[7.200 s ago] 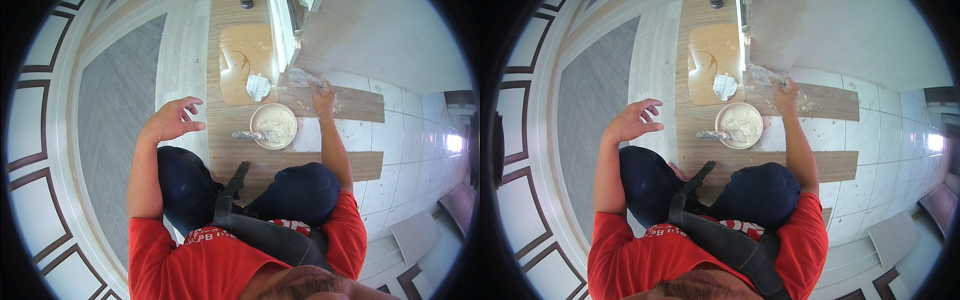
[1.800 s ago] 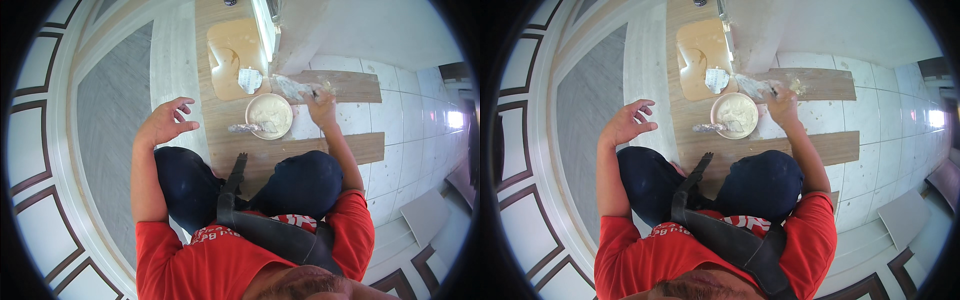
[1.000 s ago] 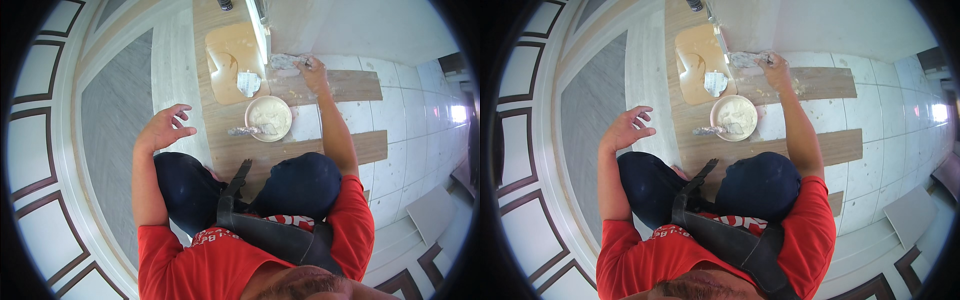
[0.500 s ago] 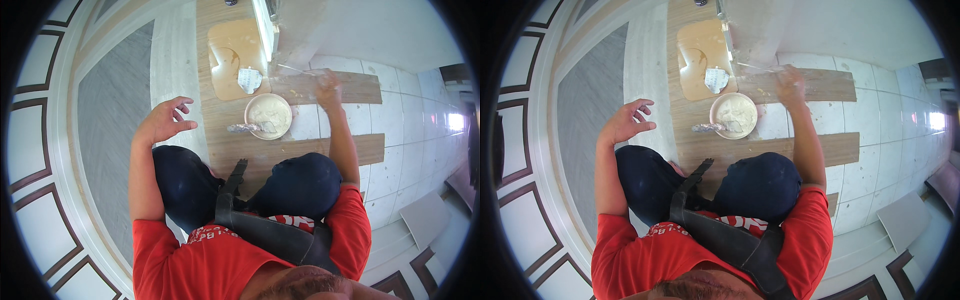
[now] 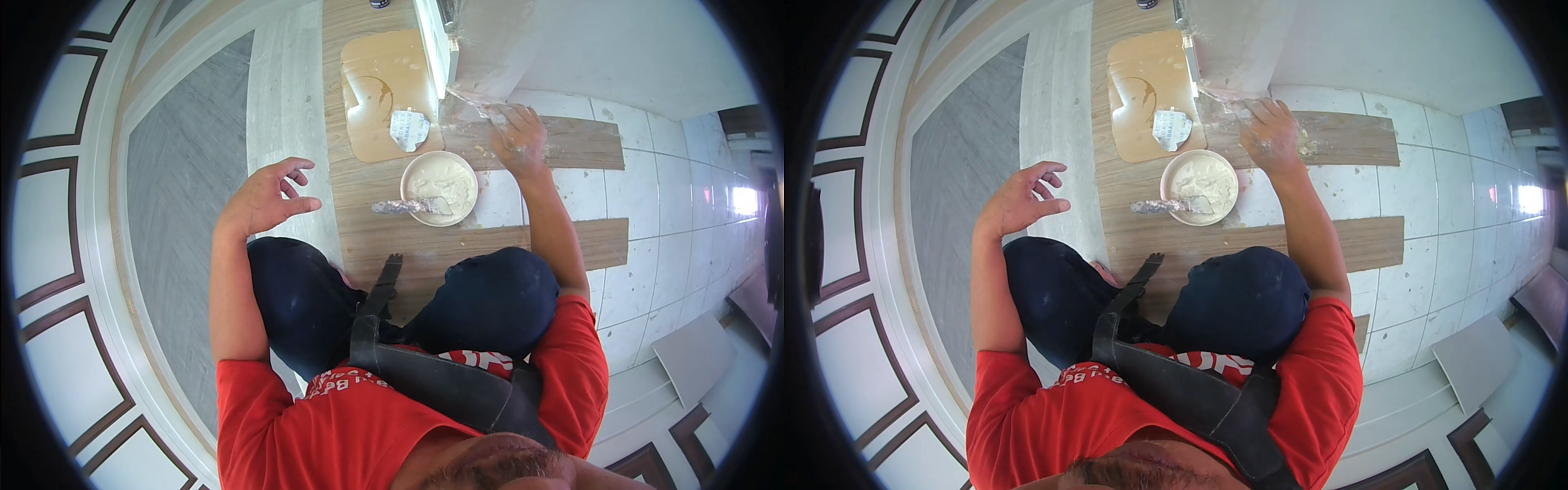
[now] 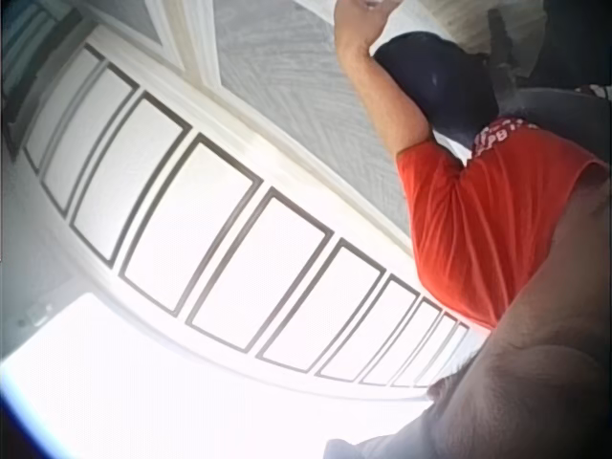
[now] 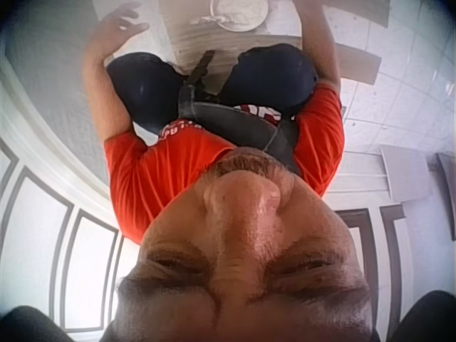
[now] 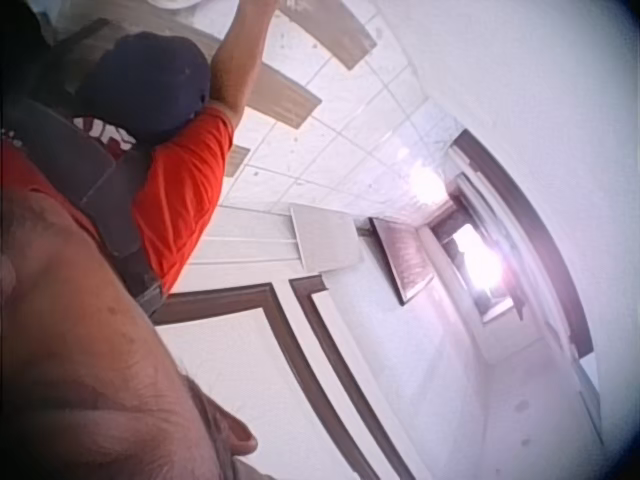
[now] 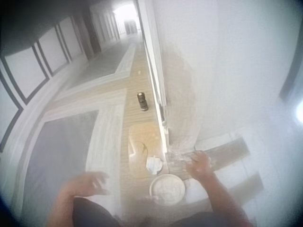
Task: The person applies a white plaster-like substance to a wall corner using a trowel and a smaller tool. They repeatedly scoop material from a container and smooth it onto the wall surface.
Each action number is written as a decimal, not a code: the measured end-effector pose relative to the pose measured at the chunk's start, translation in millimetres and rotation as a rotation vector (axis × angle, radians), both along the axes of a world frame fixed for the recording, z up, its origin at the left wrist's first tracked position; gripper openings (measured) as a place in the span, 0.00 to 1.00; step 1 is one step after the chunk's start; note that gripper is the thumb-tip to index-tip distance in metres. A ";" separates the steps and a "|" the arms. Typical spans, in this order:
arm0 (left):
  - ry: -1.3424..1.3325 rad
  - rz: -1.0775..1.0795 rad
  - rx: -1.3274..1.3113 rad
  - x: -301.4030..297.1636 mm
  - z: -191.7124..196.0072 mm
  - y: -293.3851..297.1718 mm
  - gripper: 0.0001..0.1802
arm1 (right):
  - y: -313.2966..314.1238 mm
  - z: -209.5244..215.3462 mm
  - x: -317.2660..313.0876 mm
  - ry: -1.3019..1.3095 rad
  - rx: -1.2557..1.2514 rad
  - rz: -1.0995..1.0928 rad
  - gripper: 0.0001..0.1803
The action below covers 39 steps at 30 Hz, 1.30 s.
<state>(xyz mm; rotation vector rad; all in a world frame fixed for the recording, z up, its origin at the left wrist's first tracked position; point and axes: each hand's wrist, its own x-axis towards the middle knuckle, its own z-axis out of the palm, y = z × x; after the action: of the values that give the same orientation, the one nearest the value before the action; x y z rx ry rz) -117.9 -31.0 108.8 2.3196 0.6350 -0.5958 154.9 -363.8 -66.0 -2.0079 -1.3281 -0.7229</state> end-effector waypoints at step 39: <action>0.041 -0.009 -0.016 8.4 -7.5 1.1 0.39 | -34.1 -36.1 7.1 0.837 0.279 -0.268 0.10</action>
<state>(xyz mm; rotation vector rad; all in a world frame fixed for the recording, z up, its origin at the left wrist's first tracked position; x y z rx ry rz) -109.5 -29.9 101.3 2.3020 0.6365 -0.6519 162.0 -397.9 -102.1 -1.9306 -0.4508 -0.1091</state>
